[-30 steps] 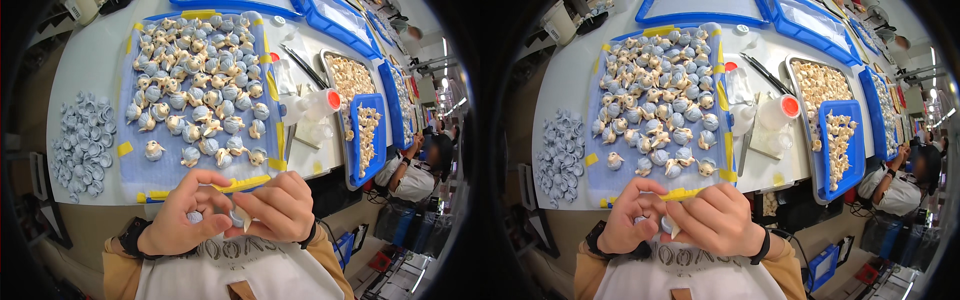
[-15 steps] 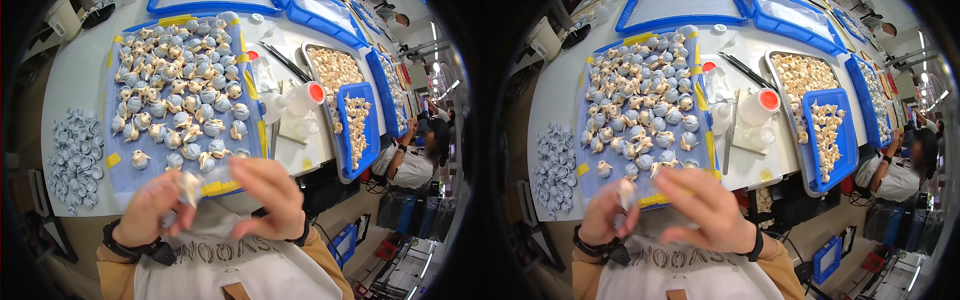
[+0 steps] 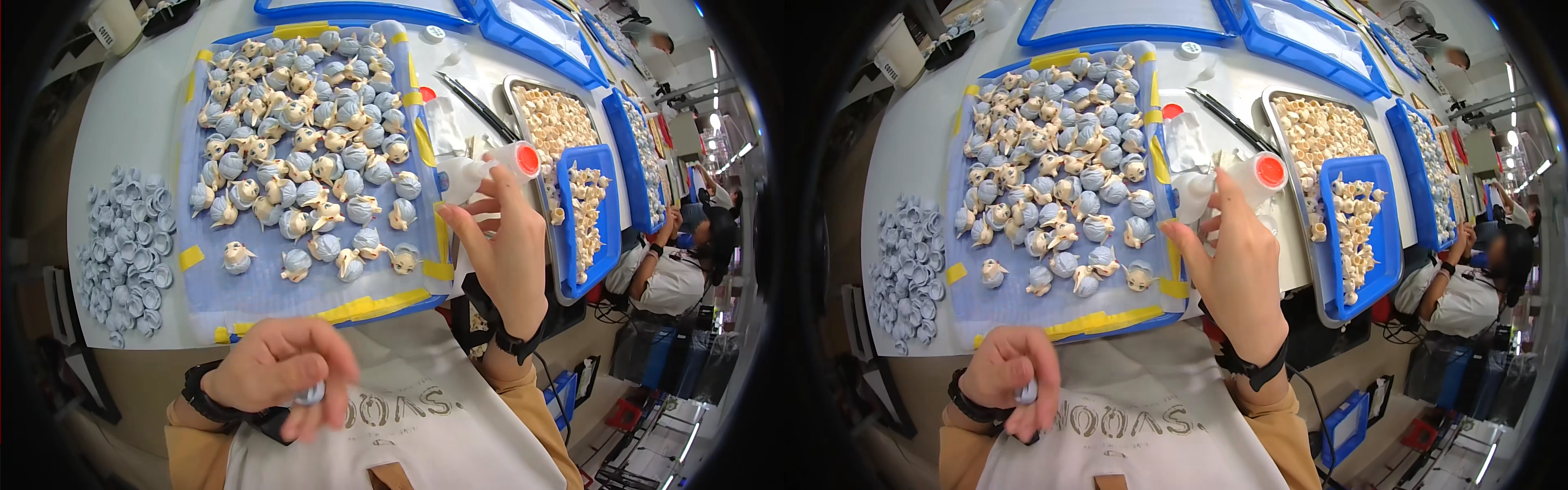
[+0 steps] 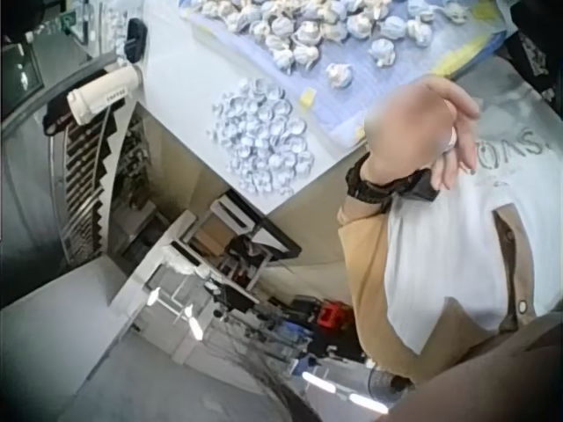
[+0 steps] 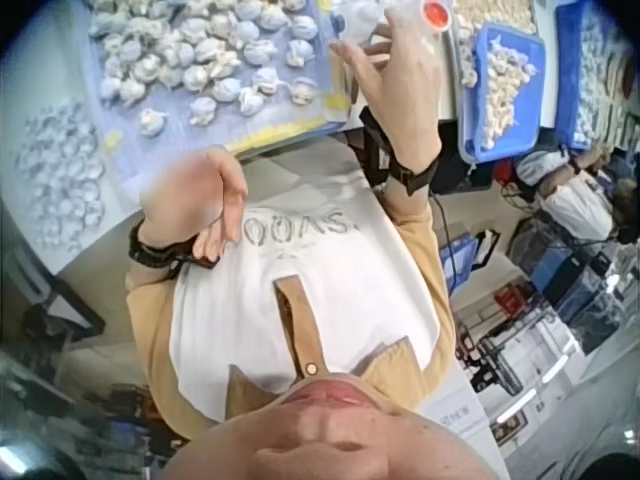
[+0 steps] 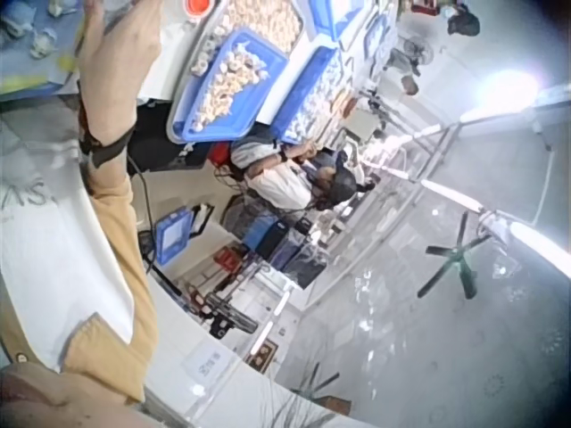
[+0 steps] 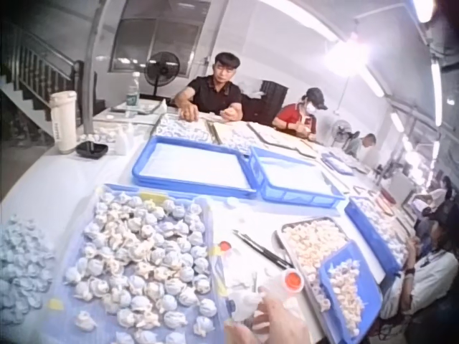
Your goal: The person assembles small figurines by applying glue to the base of a head piece and attaching it to a body piece. They handle the components one at a time, using a small bottle to apply adhesive and tweezers to adjust the parts before placing the finished units on a tray.
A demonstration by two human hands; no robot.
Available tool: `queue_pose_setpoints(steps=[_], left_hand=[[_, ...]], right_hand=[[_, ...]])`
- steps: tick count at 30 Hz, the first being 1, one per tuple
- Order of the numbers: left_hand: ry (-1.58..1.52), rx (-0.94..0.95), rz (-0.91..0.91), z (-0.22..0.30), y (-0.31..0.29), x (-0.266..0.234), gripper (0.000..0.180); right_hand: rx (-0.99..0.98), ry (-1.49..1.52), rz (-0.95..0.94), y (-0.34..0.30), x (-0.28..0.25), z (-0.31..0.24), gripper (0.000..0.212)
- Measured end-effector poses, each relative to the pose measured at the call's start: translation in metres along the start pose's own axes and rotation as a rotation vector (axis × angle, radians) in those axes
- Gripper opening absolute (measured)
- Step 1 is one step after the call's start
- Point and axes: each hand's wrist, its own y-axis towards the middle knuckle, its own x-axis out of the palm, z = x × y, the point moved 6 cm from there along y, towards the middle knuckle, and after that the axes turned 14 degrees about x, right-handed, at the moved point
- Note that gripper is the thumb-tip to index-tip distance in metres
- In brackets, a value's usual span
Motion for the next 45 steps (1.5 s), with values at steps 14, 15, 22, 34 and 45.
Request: queue_pose_setpoints(steps=[14, 15, 22, 34, 45], left_hand=[[0.372, 0.395, 0.036, 0.013, 0.002, -0.004, 0.047], [0.321, 0.388, 0.076, 0.012, 0.003, -0.003, 0.048], [0.329, 0.404, 0.151, 0.013, -0.002, -0.007, 0.053], [0.389, 0.386, 0.191, 0.014, -0.003, -0.016, 0.043], [0.337, 0.359, 0.173, 0.013, -0.004, -0.022, 0.04]], right_hand=[[0.055, -0.005, 0.096, 0.001, -0.013, -0.011, 0.023], [0.001, 0.046, 0.127, -0.003, -0.018, -0.009, 0.022], [0.129, 0.227, -0.018, -0.038, -0.055, 0.021, 0.024], [0.269, -0.057, -0.227, -0.044, -0.08, 0.064, 0.037], [0.189, -0.232, -0.438, -0.017, -0.08, 0.046, 0.037]])
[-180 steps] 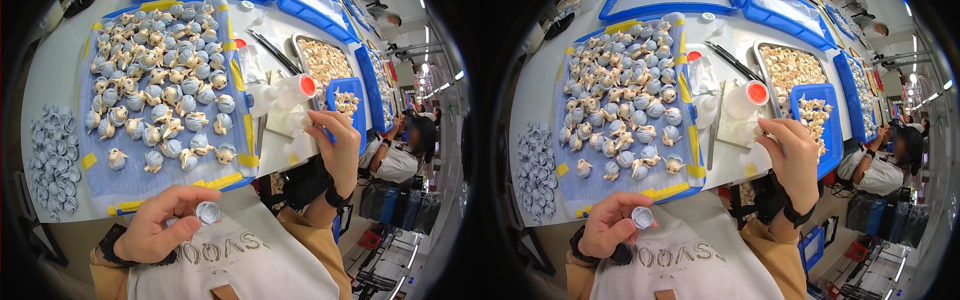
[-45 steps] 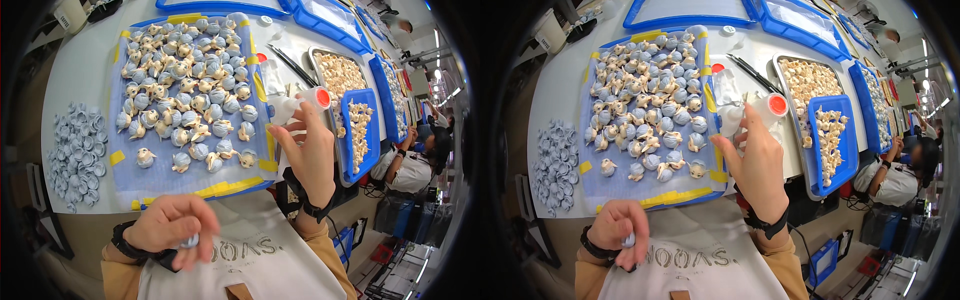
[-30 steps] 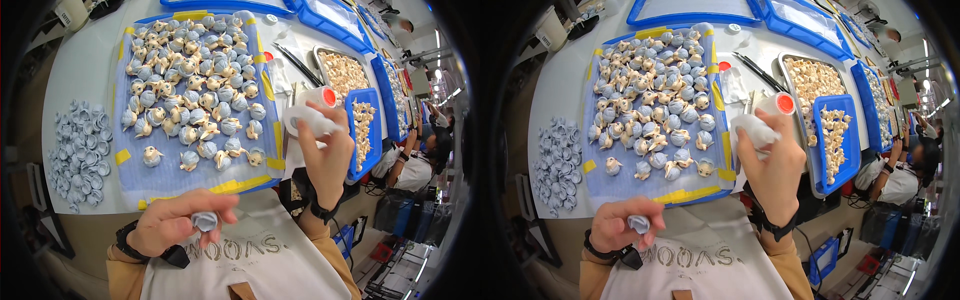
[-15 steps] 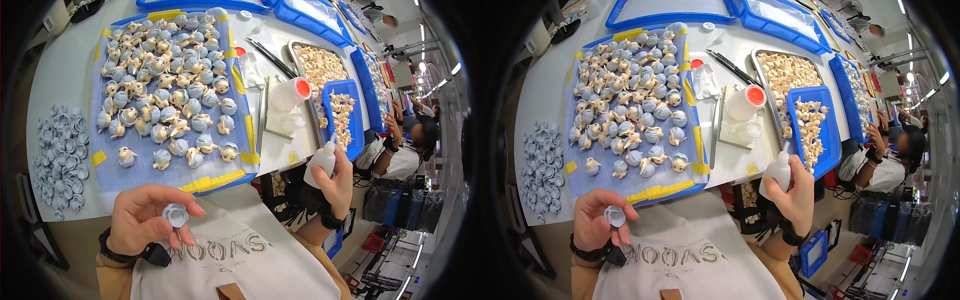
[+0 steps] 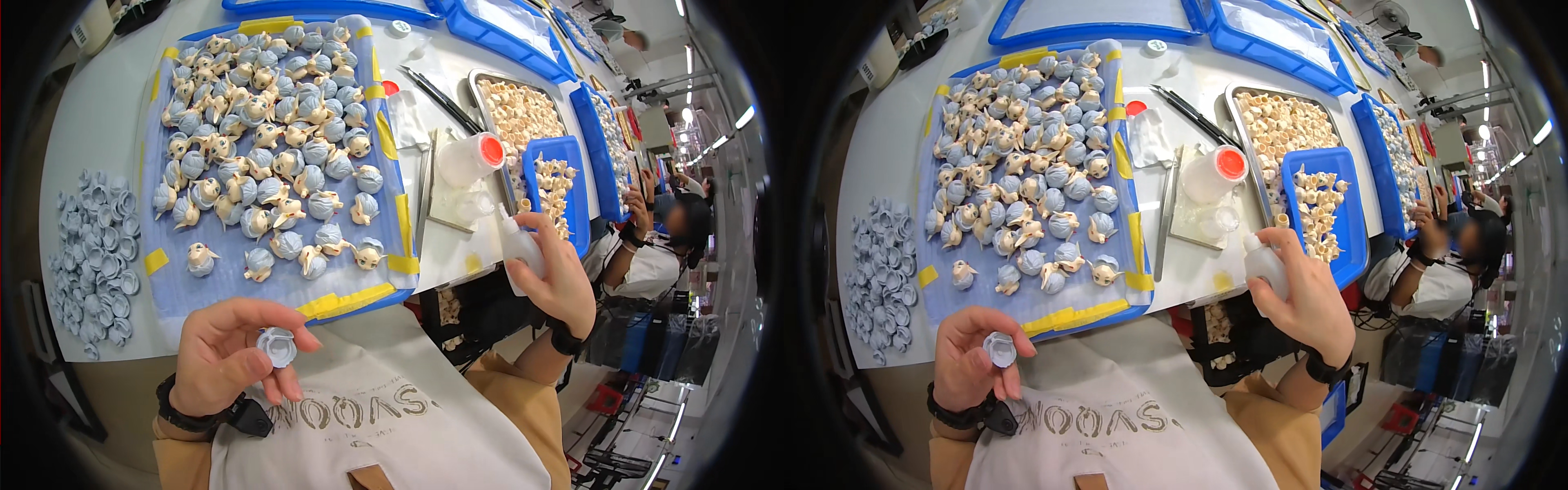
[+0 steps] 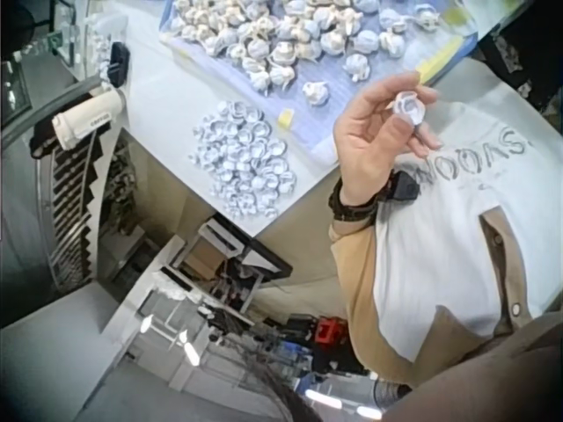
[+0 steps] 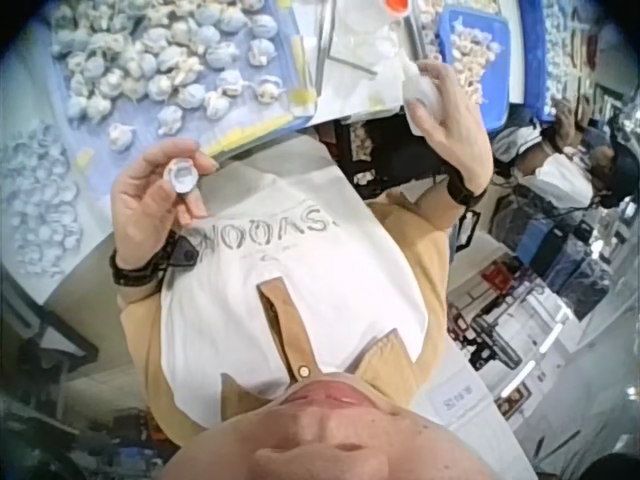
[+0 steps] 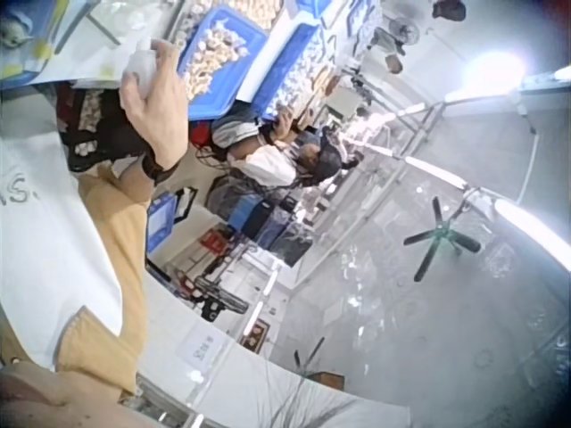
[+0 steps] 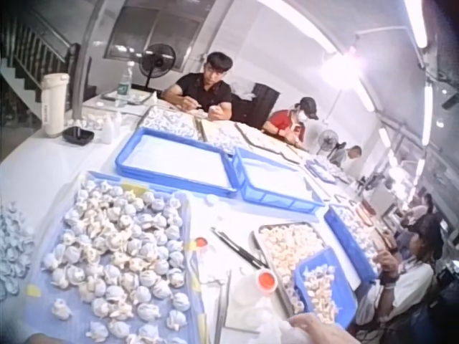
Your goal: The person assembles small figurines by applying glue to the base of a head piece and attaching it to a body piece. They handle the components one at a time, using a small bottle to apply adhesive and tweezers to adjust the parts before placing the finished units on a tray.
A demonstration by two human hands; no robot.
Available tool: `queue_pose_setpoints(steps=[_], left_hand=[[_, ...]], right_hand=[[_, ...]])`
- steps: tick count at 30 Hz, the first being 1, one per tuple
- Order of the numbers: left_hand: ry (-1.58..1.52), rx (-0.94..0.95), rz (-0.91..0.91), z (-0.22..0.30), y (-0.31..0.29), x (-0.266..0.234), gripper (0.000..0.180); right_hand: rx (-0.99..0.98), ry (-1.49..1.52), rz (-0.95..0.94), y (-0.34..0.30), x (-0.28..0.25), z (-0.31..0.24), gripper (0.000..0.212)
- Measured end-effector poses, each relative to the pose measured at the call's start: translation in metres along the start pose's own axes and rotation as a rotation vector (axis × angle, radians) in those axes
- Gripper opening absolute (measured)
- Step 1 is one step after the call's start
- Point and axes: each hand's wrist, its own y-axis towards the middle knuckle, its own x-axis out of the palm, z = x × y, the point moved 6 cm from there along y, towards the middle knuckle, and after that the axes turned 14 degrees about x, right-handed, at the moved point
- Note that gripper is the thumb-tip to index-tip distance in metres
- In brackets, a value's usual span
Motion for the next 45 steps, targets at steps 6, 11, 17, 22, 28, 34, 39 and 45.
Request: queue_pose_setpoints(steps=[6, 11, 17, 22, 28, 34, 39, 45], left_hand=[[-0.018, -0.028, 0.04, -0.001, 0.001, -0.001, 0.039], [-0.015, -0.018, 0.055, -0.002, 0.002, -0.003, 0.04], [-0.017, -0.015, 0.037, -0.004, 0.003, -0.002, 0.04], [-0.003, -0.023, 0.033, -0.003, 0.003, -0.002, 0.04], [-0.004, -0.03, 0.049, -0.001, 0.002, -0.003, 0.041], [-0.022, -0.043, 0.038, -0.002, 0.002, -0.004, 0.039], [-0.034, -0.053, 0.04, -0.002, 0.002, -0.004, 0.039], [-0.031, -0.049, 0.035, -0.002, 0.003, -0.004, 0.04]], right_hand=[[-0.068, -0.119, 0.004, 0.011, -0.009, -0.005, 0.036], [-0.12, -0.074, 0.054, 0.013, -0.018, -0.008, 0.032], [-0.114, -0.083, 0.026, 0.015, -0.023, -0.011, 0.033], [-0.132, -0.095, 0.016, 0.017, -0.023, -0.013, 0.034], [-0.156, -0.076, 0.009, 0.017, -0.025, -0.013, 0.034], [-0.138, -0.065, -0.013, 0.018, -0.023, -0.014, 0.034], [-0.151, -0.078, -0.001, 0.018, -0.023, -0.012, 0.034], [-0.138, -0.07, -0.009, 0.016, -0.022, -0.014, 0.034]])
